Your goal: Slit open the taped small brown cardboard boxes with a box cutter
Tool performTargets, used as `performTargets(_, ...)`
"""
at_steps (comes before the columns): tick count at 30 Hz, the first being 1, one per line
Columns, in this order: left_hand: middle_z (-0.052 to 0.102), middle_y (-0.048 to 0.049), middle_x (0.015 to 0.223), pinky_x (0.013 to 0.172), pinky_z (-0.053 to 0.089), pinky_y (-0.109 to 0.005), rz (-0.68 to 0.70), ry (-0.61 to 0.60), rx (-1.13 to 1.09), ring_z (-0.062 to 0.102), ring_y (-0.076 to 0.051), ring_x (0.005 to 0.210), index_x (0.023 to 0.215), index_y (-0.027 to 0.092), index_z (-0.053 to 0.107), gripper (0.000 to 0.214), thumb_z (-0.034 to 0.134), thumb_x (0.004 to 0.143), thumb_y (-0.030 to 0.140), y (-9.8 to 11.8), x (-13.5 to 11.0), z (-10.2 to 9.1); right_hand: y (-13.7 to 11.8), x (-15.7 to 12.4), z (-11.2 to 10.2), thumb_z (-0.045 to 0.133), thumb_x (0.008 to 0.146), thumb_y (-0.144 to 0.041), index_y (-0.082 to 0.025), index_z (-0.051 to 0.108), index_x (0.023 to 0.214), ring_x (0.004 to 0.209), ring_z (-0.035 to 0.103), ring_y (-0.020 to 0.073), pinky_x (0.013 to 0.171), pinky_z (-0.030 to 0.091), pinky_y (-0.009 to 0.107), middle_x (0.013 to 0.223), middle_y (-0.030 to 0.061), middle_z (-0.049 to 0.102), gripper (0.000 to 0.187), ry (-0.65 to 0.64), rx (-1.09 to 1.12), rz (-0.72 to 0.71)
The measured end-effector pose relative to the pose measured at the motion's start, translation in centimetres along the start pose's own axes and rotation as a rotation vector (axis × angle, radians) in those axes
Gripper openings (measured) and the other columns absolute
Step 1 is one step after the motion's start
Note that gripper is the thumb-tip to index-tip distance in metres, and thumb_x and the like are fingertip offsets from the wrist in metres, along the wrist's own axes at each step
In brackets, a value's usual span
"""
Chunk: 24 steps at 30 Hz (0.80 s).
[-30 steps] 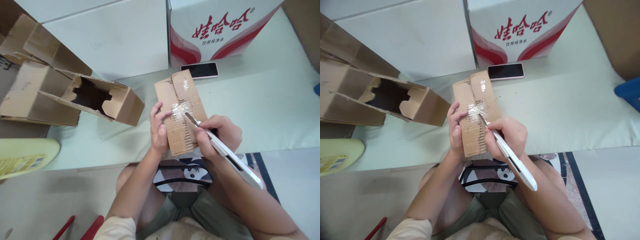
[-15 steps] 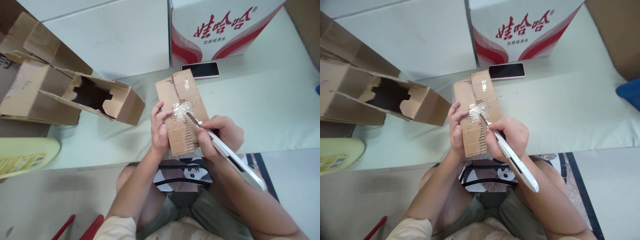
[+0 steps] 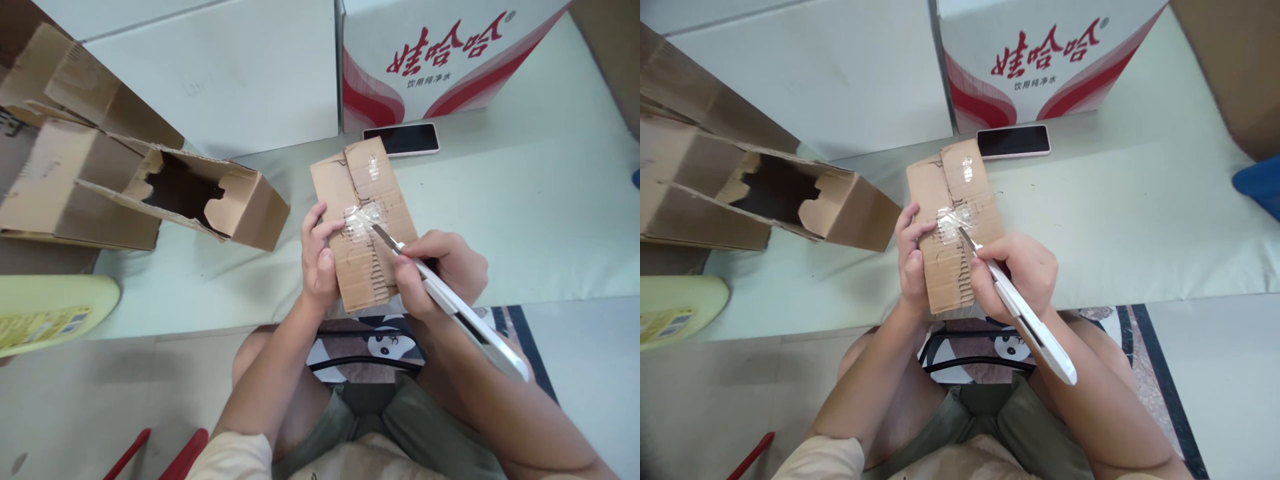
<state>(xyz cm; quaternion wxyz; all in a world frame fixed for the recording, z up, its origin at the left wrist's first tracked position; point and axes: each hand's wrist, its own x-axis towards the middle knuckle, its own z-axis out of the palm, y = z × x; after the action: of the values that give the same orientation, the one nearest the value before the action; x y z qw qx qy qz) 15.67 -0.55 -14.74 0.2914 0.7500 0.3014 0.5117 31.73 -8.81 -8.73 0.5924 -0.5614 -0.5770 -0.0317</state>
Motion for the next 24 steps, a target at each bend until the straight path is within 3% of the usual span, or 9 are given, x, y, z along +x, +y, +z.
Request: performTargets(24,0.052,-0.0069,0.159,0.127,0.039,-0.056,-0.053,0.005,-0.004,0.049,-0.033,0.152,0.129,0.031,0.064,0.047,0.030,0.111,0.057,0.24,-0.13,0.06,-0.26,-0.12,-0.12,0.067,0.085,-0.022,-0.026,0.063,0.077,0.040,0.042,0.0105,0.041,0.037,0.029,0.056,-0.0044,0.060,0.009,-0.001,-0.062,0.046)
